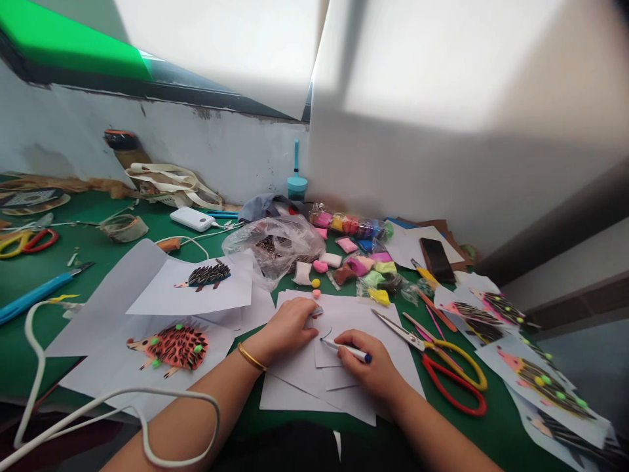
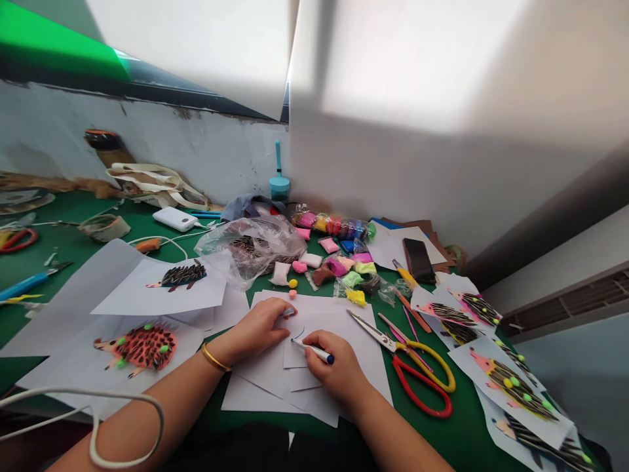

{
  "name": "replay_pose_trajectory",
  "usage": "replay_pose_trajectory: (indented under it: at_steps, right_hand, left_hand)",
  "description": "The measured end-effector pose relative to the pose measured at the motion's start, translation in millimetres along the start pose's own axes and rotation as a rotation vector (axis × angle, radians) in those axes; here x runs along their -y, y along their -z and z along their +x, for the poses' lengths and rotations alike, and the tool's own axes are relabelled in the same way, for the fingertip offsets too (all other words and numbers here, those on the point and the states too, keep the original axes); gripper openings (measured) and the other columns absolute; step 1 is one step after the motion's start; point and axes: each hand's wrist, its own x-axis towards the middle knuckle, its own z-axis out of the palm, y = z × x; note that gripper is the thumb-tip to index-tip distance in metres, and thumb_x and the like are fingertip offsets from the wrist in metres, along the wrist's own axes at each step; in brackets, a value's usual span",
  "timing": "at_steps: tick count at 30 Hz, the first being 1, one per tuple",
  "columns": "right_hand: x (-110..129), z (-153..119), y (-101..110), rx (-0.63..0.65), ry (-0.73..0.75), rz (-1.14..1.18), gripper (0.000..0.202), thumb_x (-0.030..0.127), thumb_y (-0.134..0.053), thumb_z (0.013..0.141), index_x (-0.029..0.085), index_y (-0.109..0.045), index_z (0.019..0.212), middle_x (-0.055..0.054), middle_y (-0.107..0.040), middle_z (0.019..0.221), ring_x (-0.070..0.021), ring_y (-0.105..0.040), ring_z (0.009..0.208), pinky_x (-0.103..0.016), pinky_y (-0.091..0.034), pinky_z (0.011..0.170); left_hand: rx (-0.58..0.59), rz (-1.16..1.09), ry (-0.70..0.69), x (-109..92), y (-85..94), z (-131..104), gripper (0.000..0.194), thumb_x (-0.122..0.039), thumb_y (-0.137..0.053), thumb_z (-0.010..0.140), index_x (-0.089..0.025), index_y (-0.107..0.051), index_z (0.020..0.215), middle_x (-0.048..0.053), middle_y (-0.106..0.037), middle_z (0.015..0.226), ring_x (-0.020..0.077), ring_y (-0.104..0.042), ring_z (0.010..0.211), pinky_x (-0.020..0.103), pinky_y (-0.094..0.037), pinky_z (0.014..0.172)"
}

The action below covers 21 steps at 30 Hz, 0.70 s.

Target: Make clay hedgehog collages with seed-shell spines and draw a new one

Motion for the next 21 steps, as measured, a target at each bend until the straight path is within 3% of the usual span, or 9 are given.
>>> replay_pose_trajectory:
  at_steps: [21]
  right_hand:
    - [0.7, 0.6, 0.1, 0.001, -0.006, 0.003, 0.014, 0.024, -0.055, 0.083, 0.021, -0.067, 0.09, -0.003, -0.071, 0.088, -0.0191, -0.065, 0.084, -0.029, -0.049, 0.077]
  left_hand:
    - [-0.002, -0.008, -0.007, 1.1, -0.2, 0.1, 0.035, -0.017, -0.068, 0.072, -0.021, -0.06, 0.106, 0.007, -0.065, 0.11, 0.0257, -0.057, 0.106, 0.038, -0.043, 0.093]
